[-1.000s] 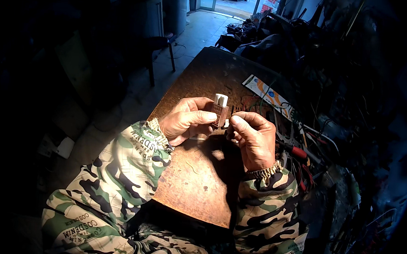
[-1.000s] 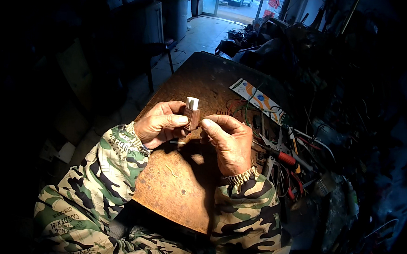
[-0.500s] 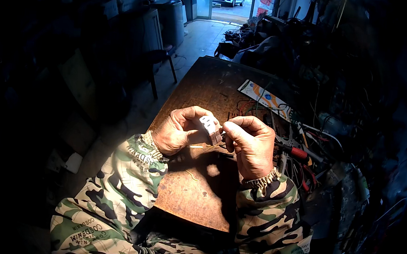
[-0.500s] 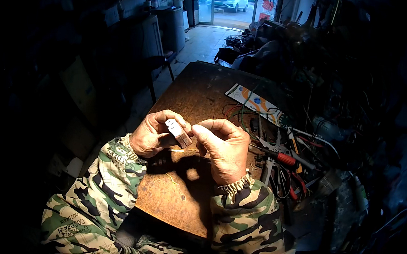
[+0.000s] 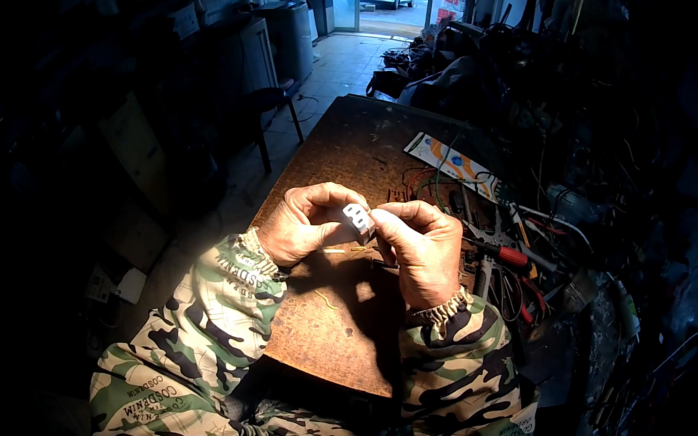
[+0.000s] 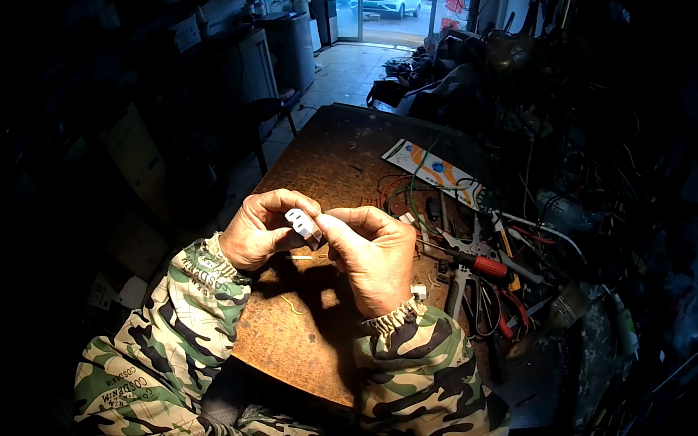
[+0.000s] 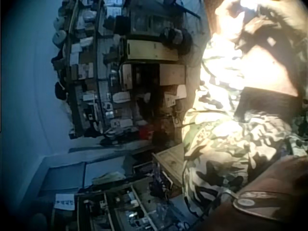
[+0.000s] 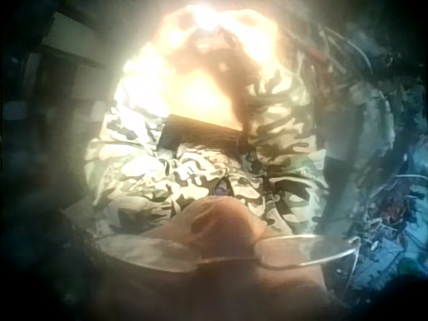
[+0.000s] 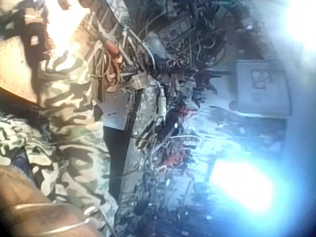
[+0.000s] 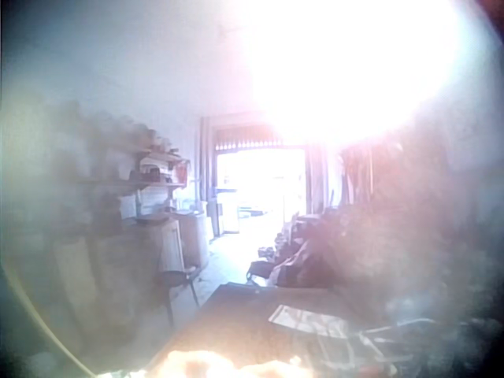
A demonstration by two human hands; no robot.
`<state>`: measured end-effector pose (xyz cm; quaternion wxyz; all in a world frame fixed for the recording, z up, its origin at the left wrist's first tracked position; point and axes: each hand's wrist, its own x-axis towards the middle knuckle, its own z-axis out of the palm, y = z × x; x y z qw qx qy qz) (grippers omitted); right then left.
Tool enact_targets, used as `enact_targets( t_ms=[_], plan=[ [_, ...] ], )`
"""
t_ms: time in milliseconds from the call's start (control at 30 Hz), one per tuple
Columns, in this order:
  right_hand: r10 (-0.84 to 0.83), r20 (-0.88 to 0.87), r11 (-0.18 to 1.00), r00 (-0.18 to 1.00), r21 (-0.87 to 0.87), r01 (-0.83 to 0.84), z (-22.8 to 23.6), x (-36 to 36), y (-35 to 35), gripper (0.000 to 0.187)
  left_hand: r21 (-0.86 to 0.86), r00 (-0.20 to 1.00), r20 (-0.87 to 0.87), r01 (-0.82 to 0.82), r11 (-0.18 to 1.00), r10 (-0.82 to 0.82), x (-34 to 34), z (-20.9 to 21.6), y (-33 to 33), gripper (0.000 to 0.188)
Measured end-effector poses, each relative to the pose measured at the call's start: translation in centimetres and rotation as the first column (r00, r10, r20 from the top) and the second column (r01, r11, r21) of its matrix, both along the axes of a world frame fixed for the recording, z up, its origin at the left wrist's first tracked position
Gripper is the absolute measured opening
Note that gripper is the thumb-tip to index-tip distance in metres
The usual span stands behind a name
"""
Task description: The person sits at a cluttered workbench and assembles small white electrical components. They pick up individual parts, connect wires, and use a screwdriver to secure connections. The person handles multiple similar components one at a time, placing finished units on the table.
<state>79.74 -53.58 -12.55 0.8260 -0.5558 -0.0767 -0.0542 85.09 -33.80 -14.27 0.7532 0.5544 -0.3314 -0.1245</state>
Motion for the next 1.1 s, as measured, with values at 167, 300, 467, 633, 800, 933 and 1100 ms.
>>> enact_targets(
  t_ms=[167,300,467,633,800,933,1100],
  plan=[
    [0.054,0.032,0.998,0.998,0.033,-0.055,-0.4,0.3,0.1,0.019,-0.039,1.000,-0.002,-0.026,0.999,0.026,0.2,0.0,0.1,0.035],
    [0.071,0.086,0.997,0.994,0.000,-0.071,0.0,0.1,0.4,0.023,-0.106,1.000,-0.021,-0.006,0.994,0.004,0.4,0.0,0.0,0.036],
    [0.056,0.122,0.998,0.991,0.007,-0.058,-0.7,0.2,0.9,0.030,-0.214,0.997,-0.077,-0.044,0.976,0.028,0.7,-0.9,0.1,0.036],
    [-0.008,0.130,1.000,0.991,-0.004,0.009,-1.0,0.4,0.9,0.029,-0.194,0.994,-0.030,-0.108,0.975,0.104,0.6,-1.0,-0.6,0.025],
    [-0.048,0.108,0.998,0.993,0.051,0.043,-1.5,0.5,1.0,0.029,-0.280,0.983,-0.123,-0.166,0.946,0.137,-0.2,-1.3,-1.3,0.016],
    [-0.113,0.094,0.992,0.989,0.071,0.107,-1.6,0.4,1.3,0.028,-0.190,0.940,-0.075,-0.341,0.921,0.332,-0.9,-1.5,-2.4,0.021],
    [-0.230,0.146,0.973,0.962,0.024,0.229,-1.8,0.5,1.7,0.028,-0.087,0.903,0.006,-0.427,0.900,0.429,-2.7,-0.3,-3.7,0.029]
  ],
)
